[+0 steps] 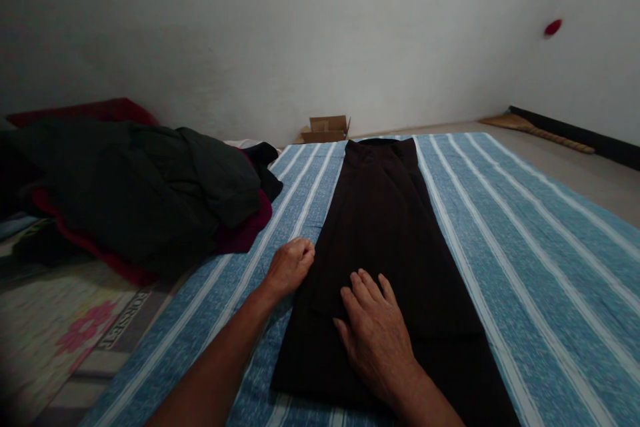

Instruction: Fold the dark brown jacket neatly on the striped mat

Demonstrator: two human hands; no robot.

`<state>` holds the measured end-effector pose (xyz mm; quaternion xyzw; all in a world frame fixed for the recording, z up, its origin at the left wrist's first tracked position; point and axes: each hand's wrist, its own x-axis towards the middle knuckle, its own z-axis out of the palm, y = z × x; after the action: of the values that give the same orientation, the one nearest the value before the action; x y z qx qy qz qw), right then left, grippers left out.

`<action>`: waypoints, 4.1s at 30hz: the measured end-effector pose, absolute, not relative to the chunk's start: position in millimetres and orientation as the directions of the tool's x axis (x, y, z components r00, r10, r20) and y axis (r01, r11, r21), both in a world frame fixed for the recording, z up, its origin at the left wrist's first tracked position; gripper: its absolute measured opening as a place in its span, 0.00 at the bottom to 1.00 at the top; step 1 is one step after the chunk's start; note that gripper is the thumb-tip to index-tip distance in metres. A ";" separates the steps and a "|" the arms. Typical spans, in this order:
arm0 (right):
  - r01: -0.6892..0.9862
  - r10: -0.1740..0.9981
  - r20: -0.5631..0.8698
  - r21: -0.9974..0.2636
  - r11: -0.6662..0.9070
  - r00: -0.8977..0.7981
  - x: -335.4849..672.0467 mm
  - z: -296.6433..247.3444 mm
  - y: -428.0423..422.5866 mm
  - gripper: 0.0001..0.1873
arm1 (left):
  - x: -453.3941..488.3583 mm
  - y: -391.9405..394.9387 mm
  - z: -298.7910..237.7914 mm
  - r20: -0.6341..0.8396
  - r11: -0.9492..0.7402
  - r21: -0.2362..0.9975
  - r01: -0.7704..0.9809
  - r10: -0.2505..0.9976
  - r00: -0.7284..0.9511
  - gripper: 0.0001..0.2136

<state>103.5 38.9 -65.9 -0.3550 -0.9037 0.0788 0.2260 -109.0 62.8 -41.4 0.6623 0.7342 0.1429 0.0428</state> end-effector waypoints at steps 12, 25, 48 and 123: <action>0.608 0.678 0.351 -0.300 0.735 -0.646 103.5 -64.0 38.7 0.16 | -103.3 56.5 -20.6 0.031 0.069 0.751 0.657 0.990 -0.139 0.06; 0.597 0.652 0.356 -0.263 0.758 -0.670 106.1 -70.3 42.6 0.17 | -39.1 3.6 0.1 -0.179 0.177 0.978 0.107 0.467 0.866 0.12; 0.591 0.679 0.348 -0.335 0.734 -0.646 103.7 -63.1 41.1 0.16 | -87.0 76.8 -35.8 0.132 0.133 0.204 0.970 0.978 -0.162 0.11; 0.573 0.680 0.331 -0.371 0.731 -0.654 100.1 -67.1 45.9 0.19 | 73.3 42.4 -53.2 -0.234 0.053 0.910 0.411 0.884 0.404 0.17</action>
<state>100.1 45.9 -67.1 -0.3474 -0.9017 0.1173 0.2290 73.3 42.4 -53.2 0.6505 0.4979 0.2240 0.5281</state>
